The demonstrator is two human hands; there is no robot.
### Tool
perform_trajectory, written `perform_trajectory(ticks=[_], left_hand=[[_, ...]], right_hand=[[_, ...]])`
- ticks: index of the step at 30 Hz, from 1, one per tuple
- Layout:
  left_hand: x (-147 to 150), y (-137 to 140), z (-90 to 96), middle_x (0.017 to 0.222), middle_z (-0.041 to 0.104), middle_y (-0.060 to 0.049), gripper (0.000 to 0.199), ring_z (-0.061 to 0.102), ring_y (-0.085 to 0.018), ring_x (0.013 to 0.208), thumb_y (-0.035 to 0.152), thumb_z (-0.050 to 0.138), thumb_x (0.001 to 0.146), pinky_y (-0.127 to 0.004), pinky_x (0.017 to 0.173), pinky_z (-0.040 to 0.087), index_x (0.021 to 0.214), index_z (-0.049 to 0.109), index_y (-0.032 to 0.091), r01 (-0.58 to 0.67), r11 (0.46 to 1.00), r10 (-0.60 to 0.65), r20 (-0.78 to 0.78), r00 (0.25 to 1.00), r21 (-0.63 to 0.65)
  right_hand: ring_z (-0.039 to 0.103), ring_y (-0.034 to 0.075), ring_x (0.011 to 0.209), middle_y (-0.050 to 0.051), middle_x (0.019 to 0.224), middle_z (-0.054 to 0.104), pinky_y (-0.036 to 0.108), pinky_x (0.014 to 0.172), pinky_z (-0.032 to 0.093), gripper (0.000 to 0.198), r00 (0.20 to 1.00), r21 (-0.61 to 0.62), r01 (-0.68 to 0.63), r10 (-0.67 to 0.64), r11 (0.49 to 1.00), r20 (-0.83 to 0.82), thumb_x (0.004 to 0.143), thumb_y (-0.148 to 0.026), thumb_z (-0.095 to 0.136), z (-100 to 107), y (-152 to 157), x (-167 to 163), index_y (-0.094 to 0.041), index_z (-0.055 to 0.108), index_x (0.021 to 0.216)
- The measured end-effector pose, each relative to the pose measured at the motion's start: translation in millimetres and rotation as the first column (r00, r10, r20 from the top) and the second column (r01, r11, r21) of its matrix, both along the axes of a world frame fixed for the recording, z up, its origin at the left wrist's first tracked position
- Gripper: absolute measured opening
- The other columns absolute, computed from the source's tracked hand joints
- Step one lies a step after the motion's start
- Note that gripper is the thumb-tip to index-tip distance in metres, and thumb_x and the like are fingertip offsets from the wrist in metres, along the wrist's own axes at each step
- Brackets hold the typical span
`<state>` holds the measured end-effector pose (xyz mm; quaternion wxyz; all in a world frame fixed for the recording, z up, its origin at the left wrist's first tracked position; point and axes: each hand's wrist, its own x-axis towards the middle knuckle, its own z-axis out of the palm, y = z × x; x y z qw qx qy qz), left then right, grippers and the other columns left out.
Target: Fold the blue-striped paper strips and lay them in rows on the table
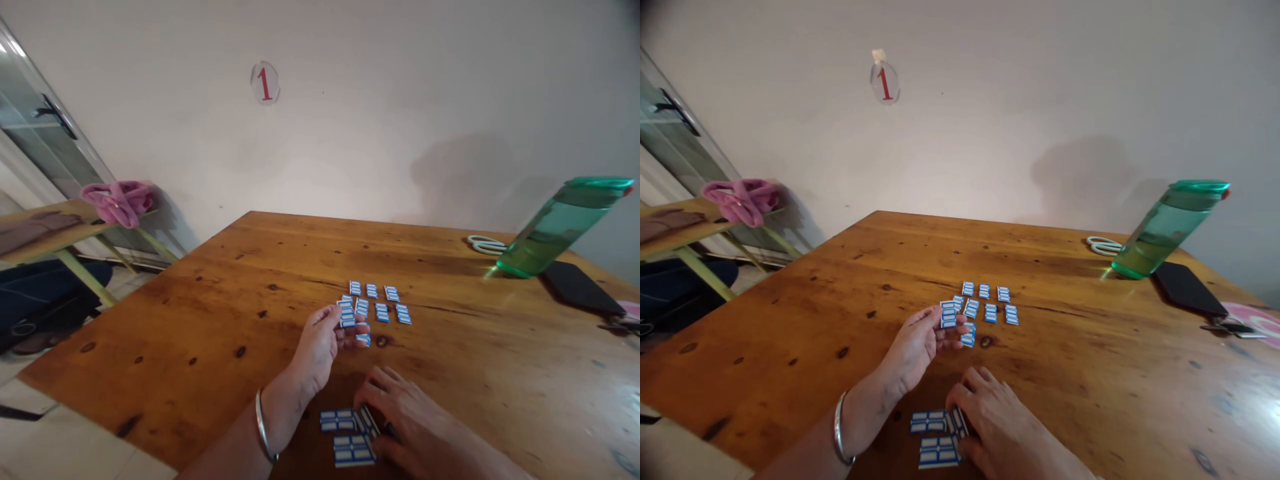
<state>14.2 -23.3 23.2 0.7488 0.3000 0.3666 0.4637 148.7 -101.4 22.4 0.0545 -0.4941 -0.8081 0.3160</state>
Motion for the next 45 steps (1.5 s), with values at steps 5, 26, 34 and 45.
perform_trajectory(ticks=[5,26,34,45], left_hand=[[-0.4,-0.1,0.7,0.079,0.067,-0.013,0.028,0.065,-0.019,0.065,0.025,0.035,0.09,-0.027,0.053,0.051,0.086,0.056,0.007,0.027,1.0,-0.027,0.016,1.0,-0.009],[7.5,-11.0,-4.4,0.069,0.067,-0.004,0.019,0.06,-0.015,0.059,0.024,0.063,0.061,-0.027,0.057,0.049,0.076,0.058,0.013,0.246,0.967,-0.23,-0.183,0.956,0.071],[9.5,-12.7,-5.7,0.067,0.065,-0.005,0.019,0.06,-0.014,0.057,0.031,0.061,0.064,-0.025,0.054,0.047,0.069,0.061,0.013,0.289,0.953,-0.259,-0.248,0.933,0.094],[13.7,-15.2,-18.0,0.06,0.063,-0.002,0.021,0.059,-0.014,0.053,0.033,0.064,0.063,-0.024,0.051,0.044,0.072,0.056,0.015,0.307,0.944,-0.265,-0.274,0.925,0.124]], right_hand=[[0.047,0.021,0.089,0.006,0.097,0.054,0.032,0.076,0.038,0.02,1.0,-0.002,-0.004,0.004,1.0,0.004,0.065,-0.009,0.054,3.3,-0.9,-2.5,-0.018,0.056,0.083],[0.056,0.012,0.055,-0.004,0.059,0.059,0.023,0.054,0.041,0.028,0.295,-0.481,0.39,-0.602,0.785,-0.742,0.064,-0.03,0.071,-11.9,18.8,15.6,-0.02,0.045,0.066],[0.056,0.014,0.062,0.0,0.064,0.061,0.024,0.058,0.043,0.022,0.235,-0.501,0.459,-0.644,0.734,-0.728,0.07,-0.038,0.066,-19.1,20.8,19.2,-0.017,0.058,0.068],[0.058,0.015,0.058,0.0,0.063,0.062,0.027,0.056,0.046,0.028,0.225,-0.457,0.558,-0.656,0.693,-0.72,0.064,-0.041,0.071,-23.3,20.4,16.1,-0.018,0.057,0.069]])
